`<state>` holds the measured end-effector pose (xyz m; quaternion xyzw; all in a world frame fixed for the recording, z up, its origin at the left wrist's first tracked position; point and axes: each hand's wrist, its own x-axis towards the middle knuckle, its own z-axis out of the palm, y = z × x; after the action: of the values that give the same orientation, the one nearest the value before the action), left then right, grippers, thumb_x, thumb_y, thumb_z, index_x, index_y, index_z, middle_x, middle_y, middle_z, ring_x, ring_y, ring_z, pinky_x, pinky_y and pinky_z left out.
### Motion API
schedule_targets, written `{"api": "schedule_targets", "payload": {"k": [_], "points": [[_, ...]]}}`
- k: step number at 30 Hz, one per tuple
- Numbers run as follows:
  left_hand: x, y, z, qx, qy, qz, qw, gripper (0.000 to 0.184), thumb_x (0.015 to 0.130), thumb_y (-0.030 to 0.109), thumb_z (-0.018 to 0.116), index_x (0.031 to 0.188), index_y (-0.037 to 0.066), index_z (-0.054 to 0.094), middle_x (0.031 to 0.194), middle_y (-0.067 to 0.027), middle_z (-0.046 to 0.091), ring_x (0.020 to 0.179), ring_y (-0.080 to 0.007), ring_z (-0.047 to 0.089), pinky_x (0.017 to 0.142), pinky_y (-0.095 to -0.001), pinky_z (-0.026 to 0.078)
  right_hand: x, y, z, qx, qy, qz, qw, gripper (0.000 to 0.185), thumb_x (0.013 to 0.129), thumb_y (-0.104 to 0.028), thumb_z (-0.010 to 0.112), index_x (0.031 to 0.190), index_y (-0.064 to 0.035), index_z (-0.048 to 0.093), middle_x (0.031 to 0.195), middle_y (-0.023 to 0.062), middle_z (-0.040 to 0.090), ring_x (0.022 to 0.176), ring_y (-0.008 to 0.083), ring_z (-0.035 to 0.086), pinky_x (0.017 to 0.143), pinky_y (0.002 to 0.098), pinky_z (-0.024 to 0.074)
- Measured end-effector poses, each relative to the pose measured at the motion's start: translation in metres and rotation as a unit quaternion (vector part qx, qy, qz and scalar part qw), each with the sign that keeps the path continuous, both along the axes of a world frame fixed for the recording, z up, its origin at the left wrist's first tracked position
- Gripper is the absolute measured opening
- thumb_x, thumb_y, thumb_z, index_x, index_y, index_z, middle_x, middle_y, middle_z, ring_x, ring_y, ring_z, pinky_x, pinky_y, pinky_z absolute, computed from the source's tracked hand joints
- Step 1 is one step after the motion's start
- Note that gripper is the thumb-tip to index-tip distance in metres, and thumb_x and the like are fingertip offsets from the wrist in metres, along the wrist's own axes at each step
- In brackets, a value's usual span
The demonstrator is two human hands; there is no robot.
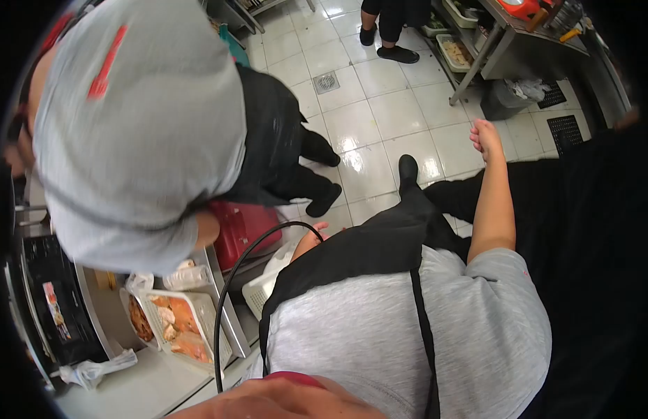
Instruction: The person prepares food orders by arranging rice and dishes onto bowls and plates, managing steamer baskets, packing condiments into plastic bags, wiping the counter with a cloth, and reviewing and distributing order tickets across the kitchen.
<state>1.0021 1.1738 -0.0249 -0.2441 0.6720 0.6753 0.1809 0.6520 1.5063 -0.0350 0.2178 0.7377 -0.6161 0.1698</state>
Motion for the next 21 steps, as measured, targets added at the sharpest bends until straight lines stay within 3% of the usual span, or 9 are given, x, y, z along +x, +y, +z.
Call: {"api": "schedule_targets", "payload": {"k": [3,6,7,8,10,12,15,17,21], "points": [[-0.065,-0.005,-0.003,-0.006,0.024,0.018,1.0,0.041,0.078,0.013,0.055,0.113,0.003,0.037,0.077,-0.0071,0.05,0.069,-0.0114,0.05,0.062,-0.0235,0.04,-0.064,0.026,-0.067,0.027,-0.009,0.009,1.0,0.019,0.081,-0.03,0.044,0.076,-0.0125,0.05,0.058,-0.001,0.05,0.043,0.0067,0.043,0.034,0.0223,0.0334],[-0.141,-0.005,-0.01,-0.002,0.045,0.054,0.997,0.038,0.078,0.016,0.055,0.111,0.003,0.039,0.073,-0.0069,0.05,0.065,-0.0115,0.05,0.059,-0.0237,0.04,-0.122,0.054,-0.146,0.271,-0.044,0.2,0.941,0.035,0.082,-0.028,0.037,0.054,-0.0102,0.044,0.042,0.0043,0.041,0.034,0.0145,0.039,0.031,0.0289,0.0304],[-0.166,-0.007,-0.008,-0.008,0.047,0.057,0.997,0.038,0.079,0.017,0.055,0.11,0.003,0.04,0.072,-0.0068,0.051,0.063,-0.0115,0.05,0.058,-0.0237,0.04,-0.137,0.061,-0.167,0.26,-0.138,0.238,0.926,0.032,0.082,-0.025,0.038,0.054,-0.0109,0.044,0.043,0.0038,0.042,0.034,0.0148,0.04,0.031,0.0311,0.0304],[-0.19,-0.006,-0.007,-0.025,0.042,0.046,0.998,0.037,0.079,0.017,0.055,0.11,0.003,0.041,0.07,-0.0067,0.051,0.062,-0.0115,0.049,0.057,-0.0238,0.04,-0.144,0.059,-0.194,0.201,-0.181,0.164,0.949,0.031,0.078,-0.029,0.042,0.059,-0.0057,0.047,0.044,0.0074,0.045,0.033,0.0185,0.041,0.031,0.0343,0.03],[-0.239,-0.009,-0.01,-0.107,0.017,-0.018,0.994,0.037,0.078,0.02,0.057,0.108,0.004,0.042,0.067,-0.0062,0.049,0.06,-0.0112,0.048,0.055,-0.0237,0.039,-0.162,0.042,-0.167,0.141,-0.249,0.175,0.942,0.016,0.078,-0.026,0.046,0.073,-0.011,0.047,0.054,0.002,0.047,0.04,0.0135,0.045,0.035,0.0287,0.0323],[-0.285,-0.015,0.008,-0.099,0.051,-0.022,0.994,0.037,0.078,0.021,0.056,0.108,0.004,0.043,0.067,-0.0071,0.05,0.06,-0.0131,0.049,0.055,-0.0252,0.039,-0.192,0.013,-0.159,0.16,-0.27,0.188,0.931,0.01,0.073,-0.021,0.049,0.072,-0.011,0.048,0.053,0.0019,0.045,0.041,0.0135,0.045,0.034,0.0276,0.0281],[-0.328,-0.029,0.002,-0.122,0.069,-0.008,0.99,0.036,0.079,0.023,0.055,0.107,0.004,0.043,0.069,-0.0087,0.053,0.061,-0.0162,0.052,0.055,-0.0273,0.04,-0.243,-0.053,-0.127,0.163,-0.232,0.254,0.925,0.01,0.071,-0.018,0.049,0.077,-0.0105,0.048,0.056,0.0017,0.046,0.042,0.0122,0.045,0.035,0.0256,0.03],[-0.355,-0.043,0.003,-0.139,0.063,-0.009,0.988,0.036,0.079,0.024,0.054,0.107,0.004,0.043,0.071,-0.0099,0.054,0.061,-0.0179,0.053,0.055,-0.0281,0.041,-0.287,-0.096,-0.144,0.136,-0.18,0.349,0.91,0.015,0.071,-0.019,0.05,0.082,-0.0097,0.049,0.059,0.0013,0.047,0.044,0.0124,0.046,0.035,0.0253,0.0323],[-0.409,-0.087,0.014,-0.145,0.08,0.003,0.986,0.037,0.079,0.023,0.054,0.108,0.003,0.043,0.074,-0.0108,0.055,0.063,-0.0177,0.053,0.057,-0.0278,0.042,-0.343,-0.204,-0.129,0.094,-0.103,0.379,0.915,0.019,0.071,-0.022,0.052,0.084,-0.0083,0.052,0.065,0.0037,0.051,0.048,0.0139,0.049,0.039,0.0259,0.0364]]}}
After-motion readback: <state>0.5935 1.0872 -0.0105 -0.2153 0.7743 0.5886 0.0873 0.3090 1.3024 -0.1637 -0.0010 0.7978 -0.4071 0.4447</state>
